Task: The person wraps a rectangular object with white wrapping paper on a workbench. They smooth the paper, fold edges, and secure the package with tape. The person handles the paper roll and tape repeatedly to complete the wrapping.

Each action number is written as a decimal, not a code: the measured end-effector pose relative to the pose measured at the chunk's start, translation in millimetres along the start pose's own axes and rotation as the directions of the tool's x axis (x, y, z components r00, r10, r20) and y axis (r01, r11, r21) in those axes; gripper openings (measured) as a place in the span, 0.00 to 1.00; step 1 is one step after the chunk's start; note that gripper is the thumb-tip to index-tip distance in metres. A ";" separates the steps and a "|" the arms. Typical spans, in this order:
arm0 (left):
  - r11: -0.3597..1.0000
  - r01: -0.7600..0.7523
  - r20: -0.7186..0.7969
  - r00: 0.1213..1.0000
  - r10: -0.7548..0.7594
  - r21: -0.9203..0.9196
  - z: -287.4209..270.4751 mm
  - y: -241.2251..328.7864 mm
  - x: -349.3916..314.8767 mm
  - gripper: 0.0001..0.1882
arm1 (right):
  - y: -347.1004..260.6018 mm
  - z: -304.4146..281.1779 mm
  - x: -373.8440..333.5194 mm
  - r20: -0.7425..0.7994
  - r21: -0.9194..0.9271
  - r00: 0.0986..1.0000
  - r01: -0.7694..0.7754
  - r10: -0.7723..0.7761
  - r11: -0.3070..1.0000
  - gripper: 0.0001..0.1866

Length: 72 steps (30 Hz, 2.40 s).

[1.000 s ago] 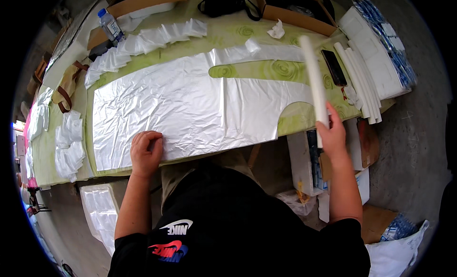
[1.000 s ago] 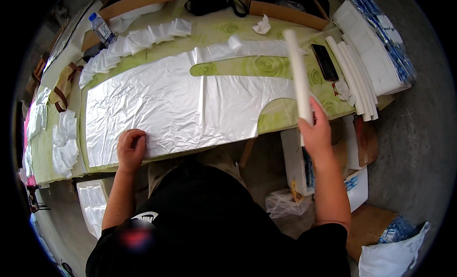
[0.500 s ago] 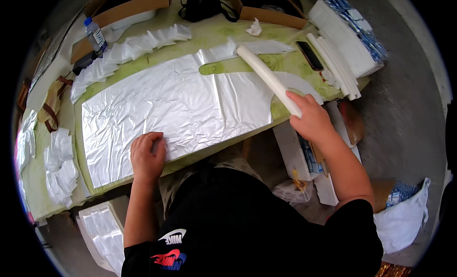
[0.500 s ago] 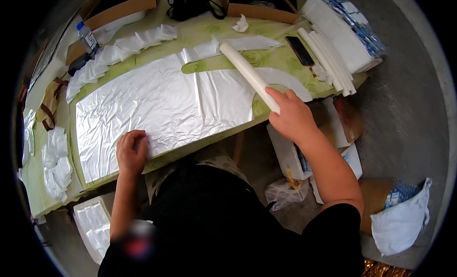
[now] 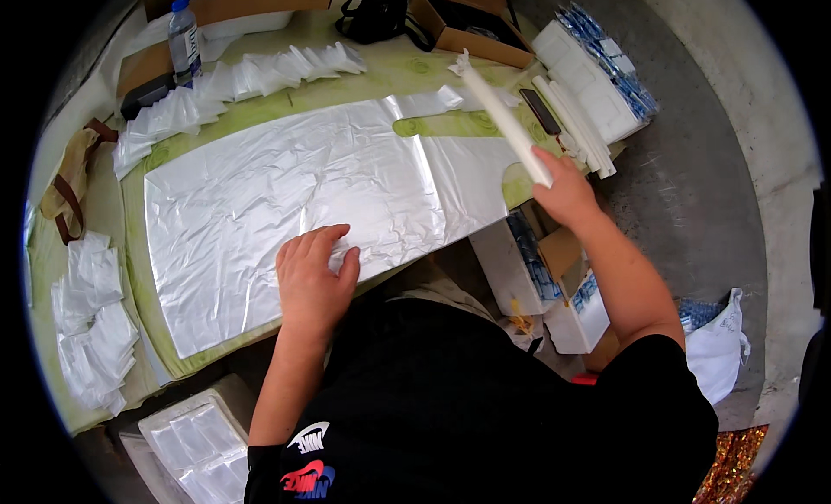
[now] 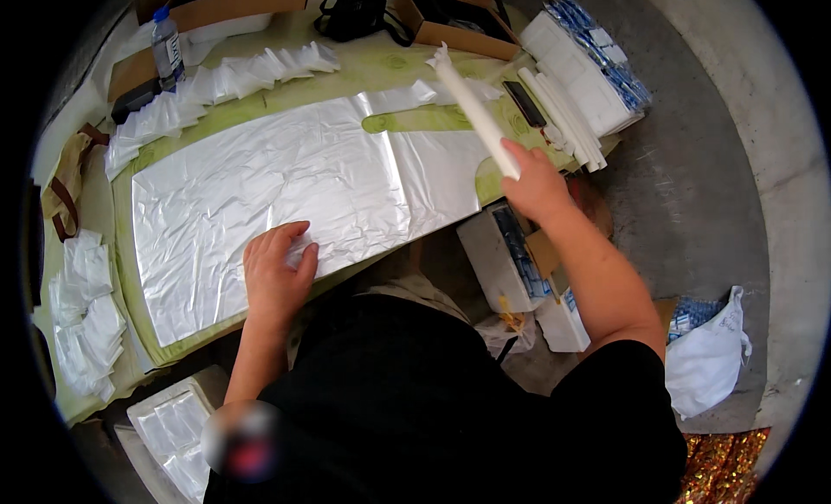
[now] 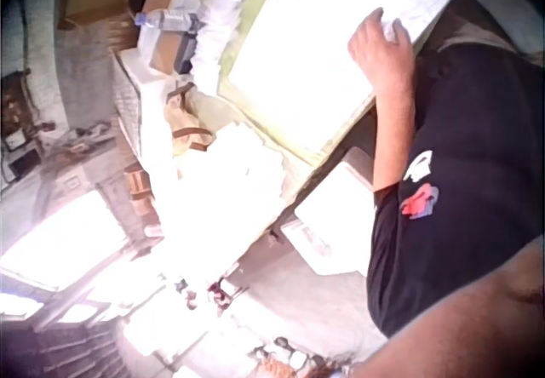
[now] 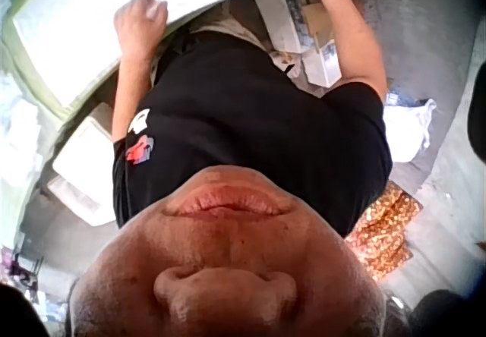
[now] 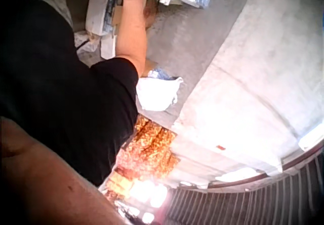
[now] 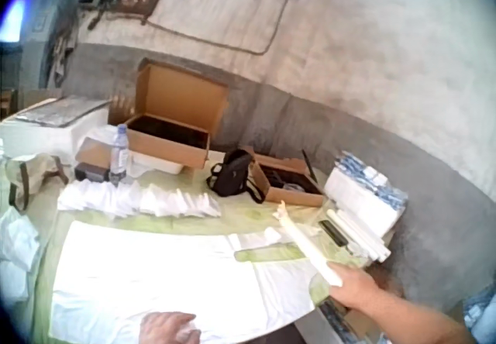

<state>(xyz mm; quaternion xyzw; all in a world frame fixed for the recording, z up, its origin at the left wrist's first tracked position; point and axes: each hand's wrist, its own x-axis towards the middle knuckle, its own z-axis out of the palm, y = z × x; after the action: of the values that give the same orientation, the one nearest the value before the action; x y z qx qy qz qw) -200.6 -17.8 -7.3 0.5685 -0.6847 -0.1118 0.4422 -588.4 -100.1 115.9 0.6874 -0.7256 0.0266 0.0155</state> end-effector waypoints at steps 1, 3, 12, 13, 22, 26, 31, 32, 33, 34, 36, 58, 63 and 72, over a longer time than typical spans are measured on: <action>1.000 0.009 0.008 1.000 -0.009 -0.004 -2.0 0.0 0.2 0.16 | -9.8 1.1 -5.5 0.046 0.001 0.999 0.011 -0.011 1.000 0.36; 0.999 0.017 0.014 1.000 -0.016 -0.047 -2.9 -3.1 -0.9 0.17 | -13.8 10.7 -6.1 0.064 -0.001 0.998 -0.013 0.013 1.000 0.36; 0.993 0.018 0.011 1.000 -0.017 -0.117 -4.4 -5.2 0.2 0.16 | 28.1 21.5 28.6 -0.049 0.120 0.949 -0.302 0.310 0.946 0.39; 0.994 0.018 0.004 1.000 -0.018 -0.107 -3.6 -5.2 -0.2 0.16 | 24.5 20.7 20.9 -0.052 0.110 0.969 -0.236 0.243 0.965 0.38; 1.000 0.018 0.015 1.000 -0.018 -0.017 -1.1 -3.4 0.1 0.16 | 27.4 61.8 1.7 0.019 0.087 0.998 -0.065 0.063 0.994 0.37; 0.999 0.038 0.054 0.998 -0.038 0.014 2.0 -1.8 1.2 0.17 | 53.4 81.0 44.8 -0.023 0.109 0.989 -0.142 0.145 0.984 0.38; 0.997 0.044 0.023 0.999 -0.042 -0.059 -8.6 1.5 3.5 0.18 | 40.8 85.2 18.3 -0.153 0.327 0.988 0.073 -0.023 0.942 0.38; 0.997 0.010 -0.024 1.000 -0.012 -0.073 -14.9 5.6 9.6 0.19 | 35.4 83.0 2.3 -0.139 0.376 0.987 0.126 -0.079 0.918 0.37; 0.996 -0.025 -0.067 0.998 0.019 -0.084 -22.4 9.4 16.8 0.20 | 29.1 80.7 -15.2 -0.126 0.427 0.983 0.172 -0.130 0.888 0.36; 0.998 -0.062 -0.052 0.997 0.062 0.007 -31.9 9.4 28.7 0.22 | 21.5 78.6 -29.5 -0.103 0.469 0.980 0.197 -0.168 0.861 0.36; 0.971 -0.023 0.069 0.998 0.006 0.238 -42.6 -0.9 56.9 0.24 | 5.1 74.3 -49.9 -0.084 0.523 0.968 0.246 -0.238 0.816 0.35; 0.793 0.036 0.061 0.994 -0.092 0.608 -17.4 -56.2 71.9 0.33 | -59.1 104.1 -60.7 0.018 0.920 0.895 0.160 -0.447 0.359 0.38; 0.970 -0.226 0.269 0.932 0.243 -0.094 69.2 88.0 95.2 0.20 | -48.7 102.8 -72.3 -0.046 0.953 0.924 0.154 -0.380 0.261 0.26; 0.961 -0.227 0.735 0.676 0.040 0.156 171.9 113.4 118.8 0.13 | -15.2 126.4 -92.5 0.073 0.989 0.995 -0.062 -0.073 0.136 0.11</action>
<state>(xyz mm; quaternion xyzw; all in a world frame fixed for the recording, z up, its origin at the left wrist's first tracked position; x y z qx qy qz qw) -399.1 -144.8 23.4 0.4736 -0.8516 -0.2130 0.0719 -566.4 -16.3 -15.4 0.5309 -0.5265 0.4615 -0.4774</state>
